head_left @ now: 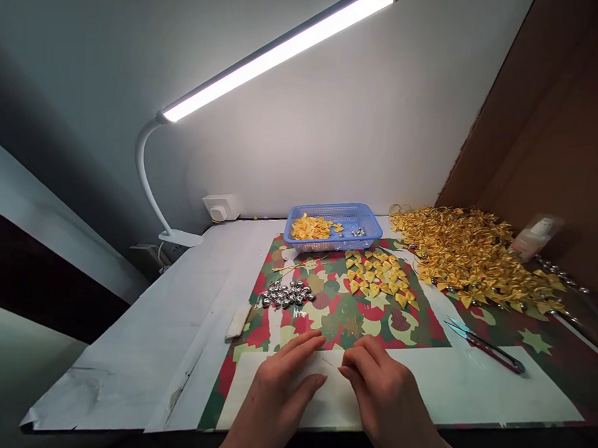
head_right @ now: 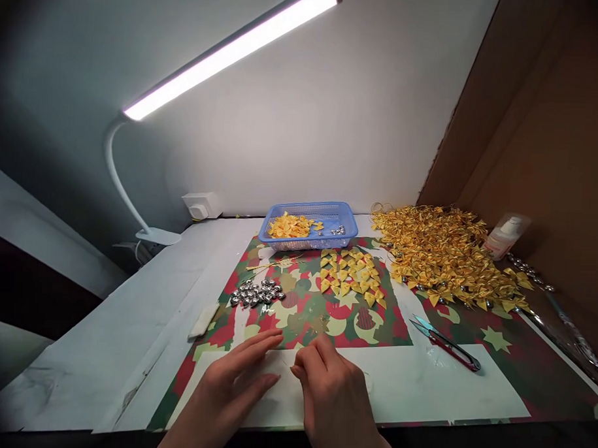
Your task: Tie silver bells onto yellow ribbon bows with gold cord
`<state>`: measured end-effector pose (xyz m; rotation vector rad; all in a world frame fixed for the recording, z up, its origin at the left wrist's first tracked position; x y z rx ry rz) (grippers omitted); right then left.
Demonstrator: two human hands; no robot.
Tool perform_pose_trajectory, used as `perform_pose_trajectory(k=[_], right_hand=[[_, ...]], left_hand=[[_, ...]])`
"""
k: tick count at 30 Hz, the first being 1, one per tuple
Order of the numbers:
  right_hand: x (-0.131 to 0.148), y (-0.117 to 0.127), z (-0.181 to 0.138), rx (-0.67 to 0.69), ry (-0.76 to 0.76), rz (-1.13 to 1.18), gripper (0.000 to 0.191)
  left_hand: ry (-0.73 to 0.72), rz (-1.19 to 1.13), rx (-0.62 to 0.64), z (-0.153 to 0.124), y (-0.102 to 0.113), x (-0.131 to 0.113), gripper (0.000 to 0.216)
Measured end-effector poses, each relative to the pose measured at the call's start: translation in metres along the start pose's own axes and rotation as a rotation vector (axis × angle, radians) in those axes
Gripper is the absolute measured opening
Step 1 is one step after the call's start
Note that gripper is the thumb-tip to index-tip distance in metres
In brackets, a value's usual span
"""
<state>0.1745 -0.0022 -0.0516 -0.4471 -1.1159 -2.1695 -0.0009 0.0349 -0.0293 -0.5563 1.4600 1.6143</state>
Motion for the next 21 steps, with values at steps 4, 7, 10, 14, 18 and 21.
perform_pose_trajectory(k=[4, 7, 10, 14, 18, 21], right_hand=[[0.010, 0.015, 0.005, -0.083, -0.010, 0.148, 0.019], [0.014, 0.022, 0.010, -0.118, -0.021, 0.201, 0.018], [0.015, 0.024, 0.013, -0.117, -0.017, 0.205, 0.018], [0.016, 0.022, 0.012, -0.115, -0.014, 0.178, 0.019], [0.018, 0.020, 0.011, -0.136, -0.006, 0.169, 0.020], [0.018, 0.018, 0.011, -0.147, 0.001, 0.173, 0.020]], left_hand=[[0.283, -0.329, 0.113, -0.003, -0.003, -0.003, 0.041], [0.418, -0.604, 0.185, -0.004, -0.006, -0.007, 0.035], [0.492, -0.685, 0.176, -0.005, -0.006, -0.012, 0.031], [0.556, -0.663, 0.057, -0.007, -0.005, -0.017, 0.025], [0.536, -0.629, -0.004, -0.008, -0.006, -0.021, 0.022], [0.487, -0.614, -0.008, -0.007, -0.006, -0.021, 0.025]])
Point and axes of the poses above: each hand's wrist, its own z-axis towards the middle knuckle, its own y-axis out of the back of the hand, x = y × z, the point moved 3 cm from there along z, towards the middle knuckle, and after that the axes turned 9 degrees about -x, right-handed, at the moved point
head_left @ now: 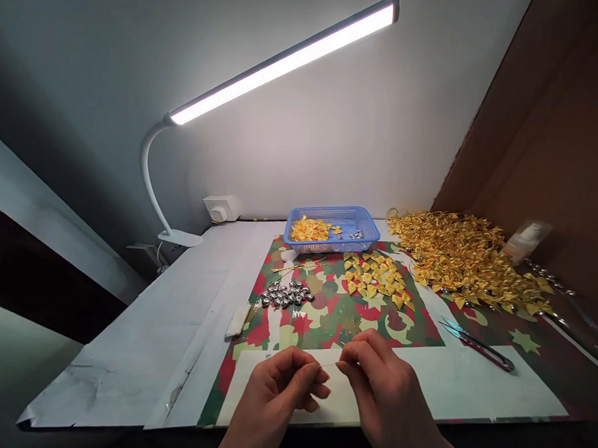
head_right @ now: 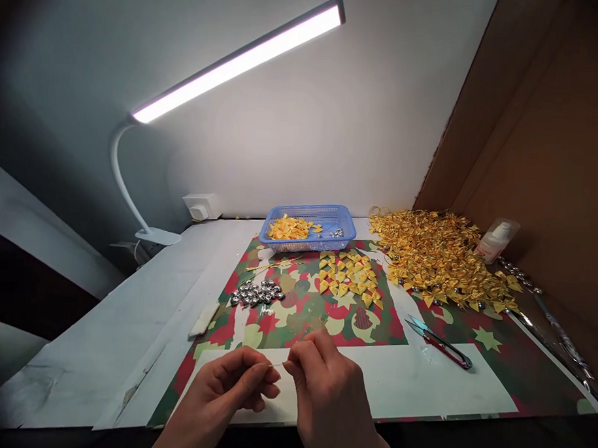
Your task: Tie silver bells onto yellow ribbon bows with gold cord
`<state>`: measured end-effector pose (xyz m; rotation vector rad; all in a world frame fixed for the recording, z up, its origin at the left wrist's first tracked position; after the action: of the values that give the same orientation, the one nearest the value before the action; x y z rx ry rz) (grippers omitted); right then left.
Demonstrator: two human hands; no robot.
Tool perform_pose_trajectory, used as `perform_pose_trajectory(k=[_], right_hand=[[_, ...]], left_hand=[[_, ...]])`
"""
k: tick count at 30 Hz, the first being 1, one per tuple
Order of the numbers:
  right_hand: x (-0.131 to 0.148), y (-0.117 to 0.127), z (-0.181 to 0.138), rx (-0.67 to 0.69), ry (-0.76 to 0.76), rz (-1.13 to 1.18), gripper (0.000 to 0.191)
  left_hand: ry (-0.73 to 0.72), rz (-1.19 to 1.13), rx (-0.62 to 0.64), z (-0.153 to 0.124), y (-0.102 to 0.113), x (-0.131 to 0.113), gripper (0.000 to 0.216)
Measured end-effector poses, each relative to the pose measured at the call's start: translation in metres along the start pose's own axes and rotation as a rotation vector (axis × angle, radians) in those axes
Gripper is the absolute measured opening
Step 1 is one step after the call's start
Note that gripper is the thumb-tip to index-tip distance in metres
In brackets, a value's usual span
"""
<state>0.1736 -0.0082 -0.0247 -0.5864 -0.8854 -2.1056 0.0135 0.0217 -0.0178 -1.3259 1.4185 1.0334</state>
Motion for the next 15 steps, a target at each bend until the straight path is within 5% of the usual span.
perform_pose_trajectory(k=[4, 9, 15], right_hand=[[-0.003, -0.006, -0.002, 0.013, -0.008, 0.003, 0.020], [-0.010, -0.015, -0.008, 0.060, -0.026, 0.007, 0.022], [-0.029, 0.010, -0.007, 0.061, -0.129, 0.163, 0.030]], left_hand=[[-0.060, 0.025, 0.008, -0.002, 0.002, 0.001, 0.030], [0.156, -0.319, 0.004, -0.007, 0.003, 0.004, 0.025], [0.115, -0.523, -0.082, -0.007, 0.022, -0.009, 0.038]])
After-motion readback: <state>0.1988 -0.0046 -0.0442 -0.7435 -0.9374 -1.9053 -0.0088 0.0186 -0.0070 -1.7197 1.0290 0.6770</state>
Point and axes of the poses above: each hand's wrist, its own z-axis towards the middle knuckle, its own y-axis out of the back of the hand, x = y × z, the point moved 3 cm from there along z, towards the middle knuckle, and after that the axes turned 9 degrees about -x, right-handed, at the moved point
